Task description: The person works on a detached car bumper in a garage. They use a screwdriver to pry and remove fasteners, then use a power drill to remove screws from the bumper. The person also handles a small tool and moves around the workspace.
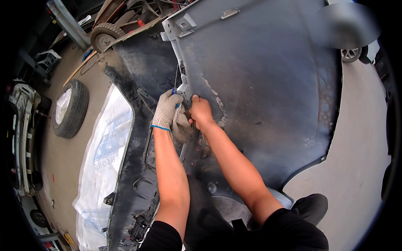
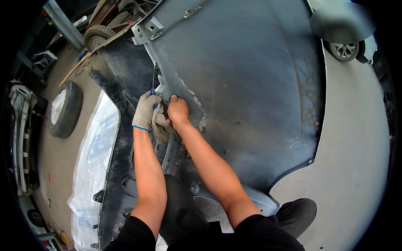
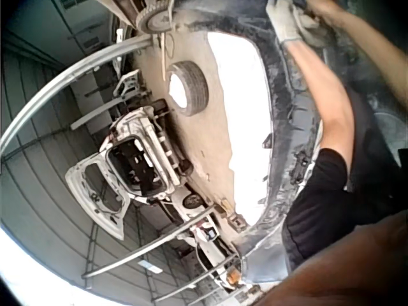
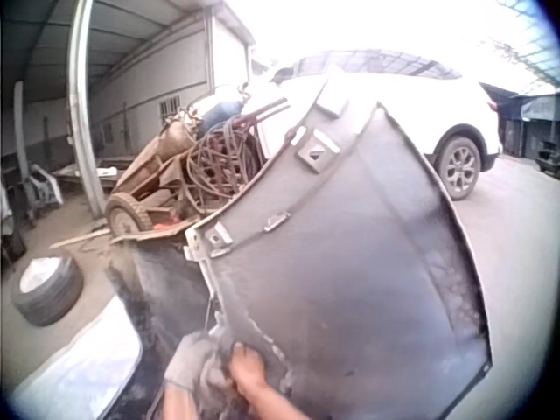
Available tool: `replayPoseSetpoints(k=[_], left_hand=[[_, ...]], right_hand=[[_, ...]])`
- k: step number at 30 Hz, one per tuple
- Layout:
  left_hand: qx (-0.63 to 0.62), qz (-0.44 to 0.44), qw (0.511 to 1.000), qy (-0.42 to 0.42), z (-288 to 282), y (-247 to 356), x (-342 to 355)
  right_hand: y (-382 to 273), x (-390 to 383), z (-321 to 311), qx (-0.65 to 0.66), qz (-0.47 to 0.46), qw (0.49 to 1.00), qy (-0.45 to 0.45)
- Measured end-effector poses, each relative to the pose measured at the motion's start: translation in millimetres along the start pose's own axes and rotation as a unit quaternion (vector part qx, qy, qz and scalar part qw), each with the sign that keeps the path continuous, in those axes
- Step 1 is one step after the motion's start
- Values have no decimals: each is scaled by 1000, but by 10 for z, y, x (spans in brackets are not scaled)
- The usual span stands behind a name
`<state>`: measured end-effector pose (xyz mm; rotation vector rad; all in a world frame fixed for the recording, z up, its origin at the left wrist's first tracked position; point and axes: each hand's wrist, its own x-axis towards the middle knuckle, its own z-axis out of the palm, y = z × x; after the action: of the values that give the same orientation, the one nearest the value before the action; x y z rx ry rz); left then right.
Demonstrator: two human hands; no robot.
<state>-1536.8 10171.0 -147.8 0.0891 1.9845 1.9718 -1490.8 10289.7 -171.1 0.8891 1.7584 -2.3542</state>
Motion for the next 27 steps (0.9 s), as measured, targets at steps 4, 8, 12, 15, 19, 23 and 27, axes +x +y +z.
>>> replayPoseSetpoints(k=[4, 8, 12, 15, 19, 23, 27], left_hand=[[7, -7, 1000, 0, -1, 47, -6], [27, -8, 1000, 2, 21, 84, 0], [69, -7, 998, 11, 39, 104, -1], [103, 3, 995, 15, 35, 125, -1], [124, 21, 992, 20, 42, 137, -4], [97, 2, 995, 25, 81, 150, -4], [140, -1, 990, 24, 106, 238, -38]], right_hand=[[-52, -18, -6, 73, 47, 996, -26], [8, -7, 12, -19, -26, 999, -8], [113, 40, 28, -34, -37, 999, -8], [215, 100, 57, 31, -52, 998, 2], [199, 193, 45, -130, -142, 981, 35], [152, 206, 39, 54, 14, 998, -6], [339, 239, 118, -126, -180, 974, 62]])
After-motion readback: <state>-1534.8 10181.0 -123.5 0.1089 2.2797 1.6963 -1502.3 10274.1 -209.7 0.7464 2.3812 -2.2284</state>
